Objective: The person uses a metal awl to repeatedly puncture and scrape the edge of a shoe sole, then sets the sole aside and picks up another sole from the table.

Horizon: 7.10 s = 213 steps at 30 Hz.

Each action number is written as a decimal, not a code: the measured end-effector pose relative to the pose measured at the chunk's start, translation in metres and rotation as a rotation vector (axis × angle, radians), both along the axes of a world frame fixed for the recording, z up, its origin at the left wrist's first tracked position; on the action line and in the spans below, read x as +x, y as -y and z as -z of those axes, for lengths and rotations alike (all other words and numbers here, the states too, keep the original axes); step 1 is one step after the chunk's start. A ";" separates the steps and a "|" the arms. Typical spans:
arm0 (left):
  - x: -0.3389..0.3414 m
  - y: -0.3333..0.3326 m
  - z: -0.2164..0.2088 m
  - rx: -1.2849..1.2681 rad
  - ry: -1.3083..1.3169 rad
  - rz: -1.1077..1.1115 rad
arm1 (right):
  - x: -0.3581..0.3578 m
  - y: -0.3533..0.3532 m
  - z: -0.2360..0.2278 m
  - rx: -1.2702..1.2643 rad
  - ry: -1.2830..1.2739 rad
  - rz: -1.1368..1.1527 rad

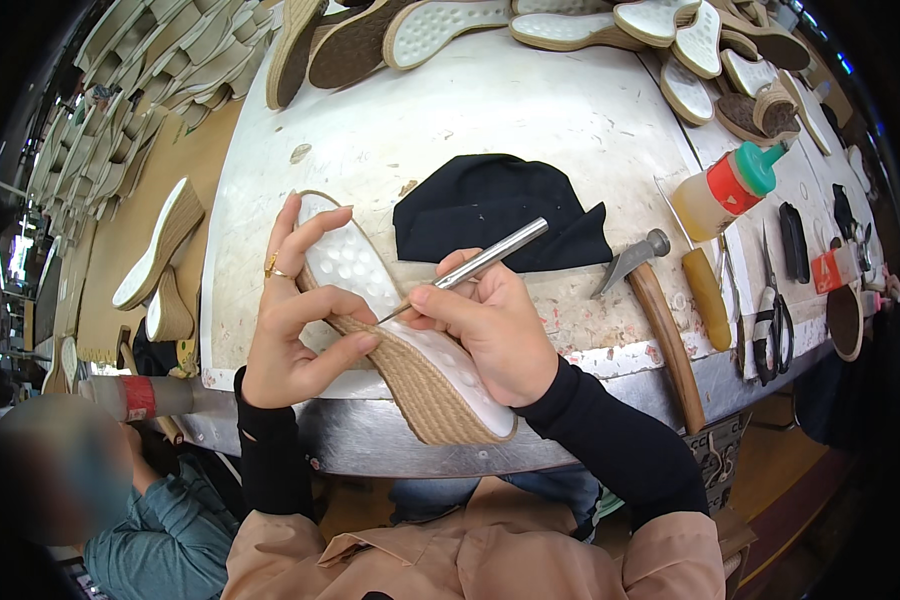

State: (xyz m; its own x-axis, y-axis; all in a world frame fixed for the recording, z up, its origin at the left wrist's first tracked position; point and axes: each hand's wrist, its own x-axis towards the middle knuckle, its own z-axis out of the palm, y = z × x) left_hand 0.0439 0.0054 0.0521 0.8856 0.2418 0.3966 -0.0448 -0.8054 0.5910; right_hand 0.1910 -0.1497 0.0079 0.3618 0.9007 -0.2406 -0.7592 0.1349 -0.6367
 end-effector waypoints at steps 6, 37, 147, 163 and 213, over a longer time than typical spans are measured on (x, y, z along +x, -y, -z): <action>0.001 0.000 0.003 0.001 0.005 0.002 | 0.000 0.000 0.001 0.015 -0.022 0.028; 0.015 0.004 0.022 -0.134 0.157 0.014 | 0.004 0.001 -0.009 -0.016 0.137 0.158; 0.042 0.016 0.015 -0.472 0.005 -0.196 | 0.010 0.019 -0.030 0.309 1.696 0.276; 0.023 0.005 0.019 -0.537 -0.070 -0.049 | 0.025 0.020 -0.023 0.135 0.654 0.229; 0.017 -0.002 0.034 -0.693 0.111 0.157 | 0.015 0.013 -0.003 0.001 -0.022 -0.156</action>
State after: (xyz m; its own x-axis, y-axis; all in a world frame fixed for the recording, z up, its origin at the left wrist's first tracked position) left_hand 0.0605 0.0071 0.0186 0.8937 0.3439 0.2881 -0.2189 -0.2262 0.9492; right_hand 0.2056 -0.1626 0.0107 0.2124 0.9457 -0.2459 -0.7846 0.0150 -0.6199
